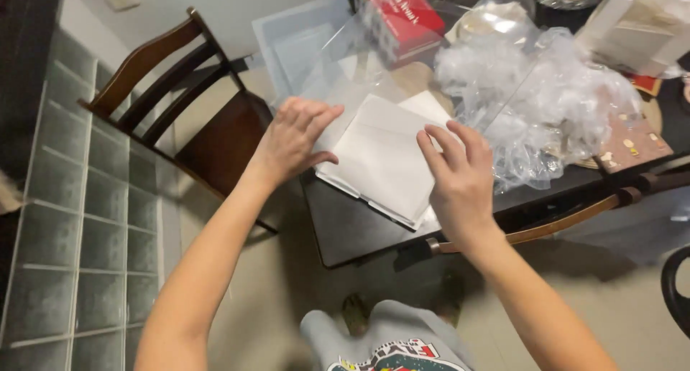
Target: The person removes a clear plastic sheet from a stack of white boards and folds it into a box shape before placing a white board inside.
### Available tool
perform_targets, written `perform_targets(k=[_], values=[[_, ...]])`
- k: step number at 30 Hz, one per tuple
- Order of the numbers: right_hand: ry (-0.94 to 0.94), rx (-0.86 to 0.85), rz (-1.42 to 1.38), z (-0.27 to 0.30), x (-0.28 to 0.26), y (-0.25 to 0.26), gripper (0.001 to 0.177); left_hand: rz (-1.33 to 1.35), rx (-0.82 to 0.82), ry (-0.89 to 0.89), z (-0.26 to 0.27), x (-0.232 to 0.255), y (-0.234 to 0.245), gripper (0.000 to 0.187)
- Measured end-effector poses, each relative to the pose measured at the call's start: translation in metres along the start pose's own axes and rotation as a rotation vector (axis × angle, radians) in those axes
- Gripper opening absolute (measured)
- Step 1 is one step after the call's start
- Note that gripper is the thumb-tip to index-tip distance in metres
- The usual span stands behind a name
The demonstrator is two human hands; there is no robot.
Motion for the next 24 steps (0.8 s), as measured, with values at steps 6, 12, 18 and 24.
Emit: perform_targets(k=[6, 12, 18, 24], values=[[-0.162, -0.041, 0.082, 0.007, -0.022, -0.023, 0.051, -0.024, 0.037, -0.127, -0.011, -0.005, 0.002, 0.084], [-0.131, 0.012, 0.328, 0.007, -0.024, -0.036, 0.064, 0.071, -0.014, -0.142, -0.026, -0.005, 0.011, 0.060], [-0.148, 0.004, 0.208, 0.009, -0.010, -0.053, 0.015, 0.285, -0.216, -0.063, -0.011, -0.036, -0.025, 0.011], [-0.156, -0.018, 0.129, 0.002, -0.013, -0.042, 0.016, -0.116, 0.350, -0.189, -0.029, 0.005, 0.075, 0.049]])
Point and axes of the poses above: each hand's wrist, its own z-axis away from the middle knuckle, its own y-axis out of the back of the hand, x = y × z, the point moved 6 cm from there along -z, towards the middle knuckle, and after that the axes turned 6 degrees about z, right-handed, at the moved point
